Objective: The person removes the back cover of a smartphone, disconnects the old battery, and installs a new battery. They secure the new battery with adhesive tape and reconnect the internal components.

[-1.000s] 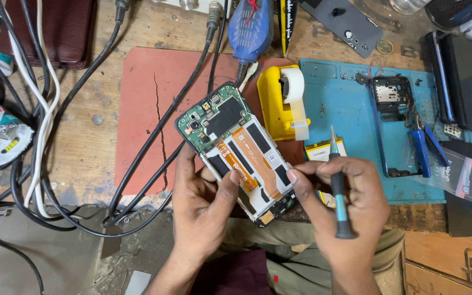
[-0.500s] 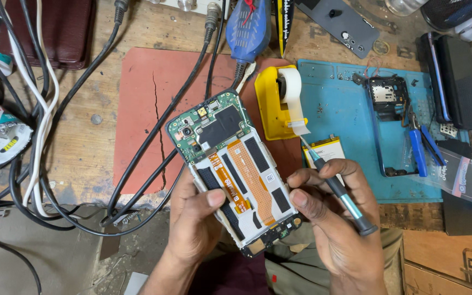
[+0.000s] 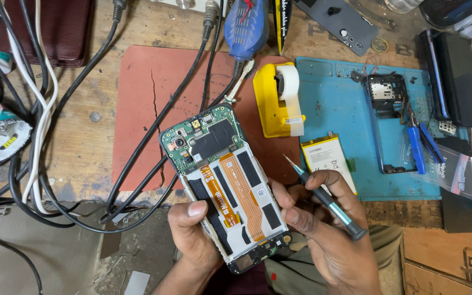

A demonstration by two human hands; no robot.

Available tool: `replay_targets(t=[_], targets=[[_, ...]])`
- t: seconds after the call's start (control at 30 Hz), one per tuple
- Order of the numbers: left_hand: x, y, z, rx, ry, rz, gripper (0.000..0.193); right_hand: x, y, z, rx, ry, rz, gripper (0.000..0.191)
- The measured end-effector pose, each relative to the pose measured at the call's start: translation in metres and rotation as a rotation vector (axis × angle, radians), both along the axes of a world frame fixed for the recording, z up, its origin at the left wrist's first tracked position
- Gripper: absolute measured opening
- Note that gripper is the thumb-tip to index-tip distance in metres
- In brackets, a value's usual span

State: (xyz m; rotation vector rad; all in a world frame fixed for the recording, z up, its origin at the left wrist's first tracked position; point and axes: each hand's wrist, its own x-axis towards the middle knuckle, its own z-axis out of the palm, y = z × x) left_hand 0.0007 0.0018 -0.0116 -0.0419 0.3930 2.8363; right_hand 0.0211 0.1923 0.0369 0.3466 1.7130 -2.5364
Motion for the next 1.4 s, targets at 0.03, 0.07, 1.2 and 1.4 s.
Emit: replay_targets(t=[0.03, 0.07, 1.2, 1.4], targets=[[0.000, 0.001, 0.006, 0.023, 0.067, -0.026, 0.071, 0.000, 0.001, 0.000, -0.005, -0.006, -0.002, 0.042], [-0.001, 0.002, 0.011, 0.046, 0.132, -0.051, 0.071, 0.000, 0.001, 0.000, -0.010, -0.012, -0.003, 0.042], [-0.013, -0.005, 0.030, 0.185, 0.097, -0.085, 0.073, 0.032, 0.115, -0.028, 2.225, 0.198, -0.545, 0.036], [-0.015, -0.005, 0.028, 0.163, 0.137, -0.069, 0.074, 0.034, 0.060, -0.020, 1.536, 0.119, -0.572, 0.024]])
